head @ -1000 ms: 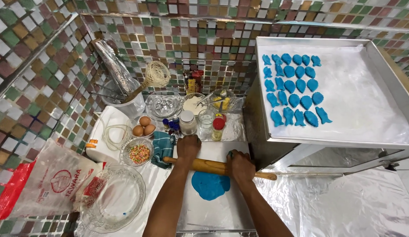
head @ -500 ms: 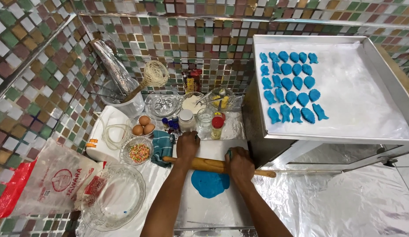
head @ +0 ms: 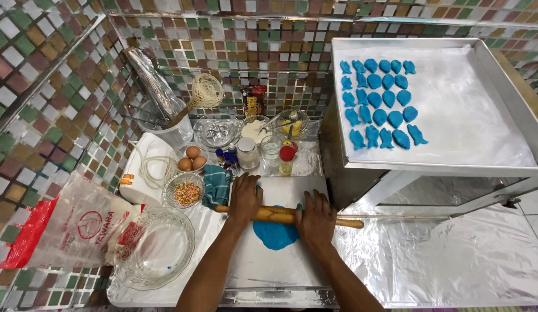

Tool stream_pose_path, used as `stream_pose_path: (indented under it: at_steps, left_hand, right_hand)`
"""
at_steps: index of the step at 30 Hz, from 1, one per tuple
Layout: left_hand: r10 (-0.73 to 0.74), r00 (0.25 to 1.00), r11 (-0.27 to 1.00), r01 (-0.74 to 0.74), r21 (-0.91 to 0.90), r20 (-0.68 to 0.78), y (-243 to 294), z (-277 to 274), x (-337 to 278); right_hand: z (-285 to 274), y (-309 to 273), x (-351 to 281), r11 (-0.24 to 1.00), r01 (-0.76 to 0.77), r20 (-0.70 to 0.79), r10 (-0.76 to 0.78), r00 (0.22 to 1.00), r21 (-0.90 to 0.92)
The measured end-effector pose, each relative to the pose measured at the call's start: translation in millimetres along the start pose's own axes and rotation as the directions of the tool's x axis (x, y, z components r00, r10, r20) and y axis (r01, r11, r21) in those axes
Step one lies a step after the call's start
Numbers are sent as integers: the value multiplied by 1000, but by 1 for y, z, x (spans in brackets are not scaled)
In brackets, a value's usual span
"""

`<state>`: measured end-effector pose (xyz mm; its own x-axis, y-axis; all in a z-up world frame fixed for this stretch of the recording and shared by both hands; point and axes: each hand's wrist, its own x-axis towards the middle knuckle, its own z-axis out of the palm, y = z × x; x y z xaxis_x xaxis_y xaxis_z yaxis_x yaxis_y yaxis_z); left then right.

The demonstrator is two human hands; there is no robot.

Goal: Rolling out a small piece of blue-colored dough using a wooden rolling pin on a prepared surface

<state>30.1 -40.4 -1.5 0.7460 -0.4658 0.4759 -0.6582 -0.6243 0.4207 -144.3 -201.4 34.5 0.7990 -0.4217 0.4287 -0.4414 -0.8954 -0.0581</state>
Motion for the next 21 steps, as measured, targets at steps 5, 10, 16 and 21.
stream_pose_path:
  at_steps: [5, 10, 16, 21]
  left_hand:
    - [53, 998, 998, -52, -34, 39, 13, -28, -26]
    - [132, 991, 989, -132, 67, 7, 18, -37, -54]
    - [167, 982, 979, -176, 105, 90, 27, -49, -82]
    - [176, 981, 975, -185, 119, 86, 42, -71, -106]
  right_hand:
    - [-10, 4, -28, 996, 80, -37, -78, 996, 41]
    - [-25, 8, -54, 986, 112, 38, -117, 992, 125]
    - [-41, 11, -82, 983, 167, -66, -162, 985, 73]
    - [-44, 15, -104, 982, 67, 206, -104, 973, 179]
